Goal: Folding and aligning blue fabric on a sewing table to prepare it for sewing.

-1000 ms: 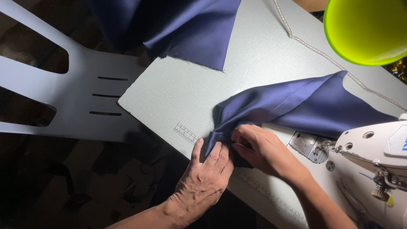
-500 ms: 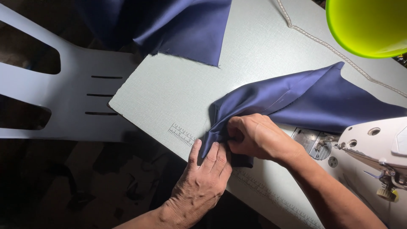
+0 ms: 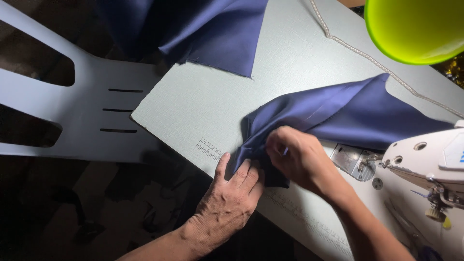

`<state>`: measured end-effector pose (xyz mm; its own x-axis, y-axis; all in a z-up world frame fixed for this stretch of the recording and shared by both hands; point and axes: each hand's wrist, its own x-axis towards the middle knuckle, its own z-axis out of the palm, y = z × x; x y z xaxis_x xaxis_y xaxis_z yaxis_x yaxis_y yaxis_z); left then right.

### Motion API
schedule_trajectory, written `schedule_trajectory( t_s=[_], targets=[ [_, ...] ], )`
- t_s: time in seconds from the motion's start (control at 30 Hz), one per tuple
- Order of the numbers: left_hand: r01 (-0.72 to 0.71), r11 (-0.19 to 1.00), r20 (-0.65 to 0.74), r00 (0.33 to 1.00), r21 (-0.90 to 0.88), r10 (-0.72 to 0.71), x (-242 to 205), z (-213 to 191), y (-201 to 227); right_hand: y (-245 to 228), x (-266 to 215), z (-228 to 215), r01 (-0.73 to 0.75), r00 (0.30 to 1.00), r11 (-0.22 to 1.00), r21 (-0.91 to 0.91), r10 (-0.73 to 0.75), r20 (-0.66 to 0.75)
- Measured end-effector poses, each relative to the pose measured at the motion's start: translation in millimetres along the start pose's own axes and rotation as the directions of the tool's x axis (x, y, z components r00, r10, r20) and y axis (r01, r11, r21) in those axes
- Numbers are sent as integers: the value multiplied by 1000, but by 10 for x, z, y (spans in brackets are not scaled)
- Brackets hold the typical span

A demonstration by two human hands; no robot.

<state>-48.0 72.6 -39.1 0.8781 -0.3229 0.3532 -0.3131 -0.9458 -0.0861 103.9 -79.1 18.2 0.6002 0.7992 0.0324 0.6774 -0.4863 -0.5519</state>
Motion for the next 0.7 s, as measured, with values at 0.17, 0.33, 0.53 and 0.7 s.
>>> schedule_trajectory(
  t_s=[0.17, 0.33, 0.53, 0.7],
  targets=[
    [-25, 996, -153, 988, -81, 13, 85, -27, -172, 141, -83, 172, -157, 982, 968, 198, 132, 133],
    [-154, 964, -357, 931, -218, 68, 153, -34, -308, 103, -25, 142, -285, 935, 944, 164, 237, 263],
    [-156, 942, -272, 960, -297, 73, 147, -76, -351, 141, -45, 343, 34, 999, 999, -3, -34, 7],
    [-165, 920, -279, 958, -356, 64, 181, 234, -391, 27, -354, 187, -25, 999, 994, 106, 27, -20]
  ],
)
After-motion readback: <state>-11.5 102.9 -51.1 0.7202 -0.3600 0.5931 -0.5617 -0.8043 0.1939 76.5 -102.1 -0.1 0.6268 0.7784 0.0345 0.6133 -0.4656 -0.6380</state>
